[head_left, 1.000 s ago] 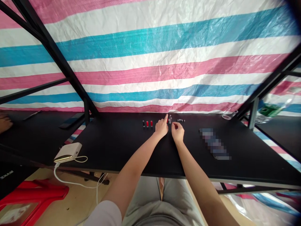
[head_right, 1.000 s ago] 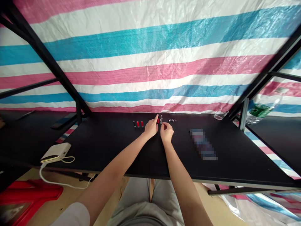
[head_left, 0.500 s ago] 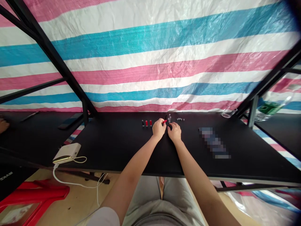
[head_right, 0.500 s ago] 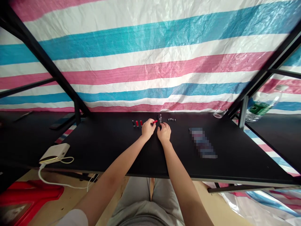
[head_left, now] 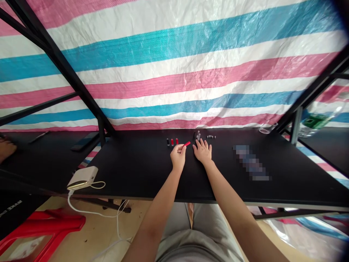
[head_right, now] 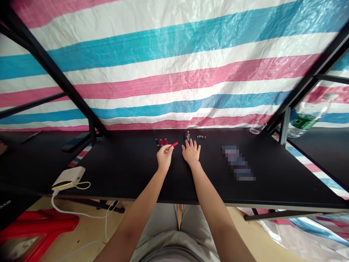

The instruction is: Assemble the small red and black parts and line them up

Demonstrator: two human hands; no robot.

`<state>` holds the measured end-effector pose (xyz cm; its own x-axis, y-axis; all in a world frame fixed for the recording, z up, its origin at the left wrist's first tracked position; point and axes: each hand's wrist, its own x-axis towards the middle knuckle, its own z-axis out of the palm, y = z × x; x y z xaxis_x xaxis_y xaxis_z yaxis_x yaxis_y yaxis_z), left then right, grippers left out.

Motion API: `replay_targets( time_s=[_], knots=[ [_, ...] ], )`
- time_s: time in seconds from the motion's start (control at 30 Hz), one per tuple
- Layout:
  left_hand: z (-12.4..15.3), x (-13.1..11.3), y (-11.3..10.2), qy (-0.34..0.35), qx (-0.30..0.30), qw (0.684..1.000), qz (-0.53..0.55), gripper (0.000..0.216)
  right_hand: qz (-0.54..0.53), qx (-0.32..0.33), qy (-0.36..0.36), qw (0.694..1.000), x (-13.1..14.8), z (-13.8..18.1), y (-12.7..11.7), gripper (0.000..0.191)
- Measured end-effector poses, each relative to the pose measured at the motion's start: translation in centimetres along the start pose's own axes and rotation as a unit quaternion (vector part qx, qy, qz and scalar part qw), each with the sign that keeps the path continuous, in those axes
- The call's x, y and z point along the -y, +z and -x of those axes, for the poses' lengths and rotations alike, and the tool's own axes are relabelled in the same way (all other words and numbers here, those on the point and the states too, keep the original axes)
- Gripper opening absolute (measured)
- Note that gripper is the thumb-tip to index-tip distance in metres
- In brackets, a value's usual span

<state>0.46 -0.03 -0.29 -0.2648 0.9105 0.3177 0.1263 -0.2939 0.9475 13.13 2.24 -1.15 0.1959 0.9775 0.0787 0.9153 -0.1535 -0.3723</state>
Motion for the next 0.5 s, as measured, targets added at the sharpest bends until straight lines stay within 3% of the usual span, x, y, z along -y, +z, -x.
replay_targets(
  time_s=[0.13,0.27,0.5],
  knots=[
    [-0.4,0.8,0.1,-0.037,-0.024,0.998,0.038,0.024,-0.020,-0.027,-0.013,0.999,0.0,0.1,0.1,0.048],
    [-0.5,1.1,-0.1,-0.043,-0.043,0.996,0.060,0.026,-0.065,-0.103,-0.038,0.992,0.0,0.6,-0.1,0.040],
    [-0.2,0.6,-0.3,-0.036,-0.070,0.996,0.042,0.024,-0.197,-0.214,-0.096,0.952,0.4,1.5,-0.9,0.019]
  ],
)
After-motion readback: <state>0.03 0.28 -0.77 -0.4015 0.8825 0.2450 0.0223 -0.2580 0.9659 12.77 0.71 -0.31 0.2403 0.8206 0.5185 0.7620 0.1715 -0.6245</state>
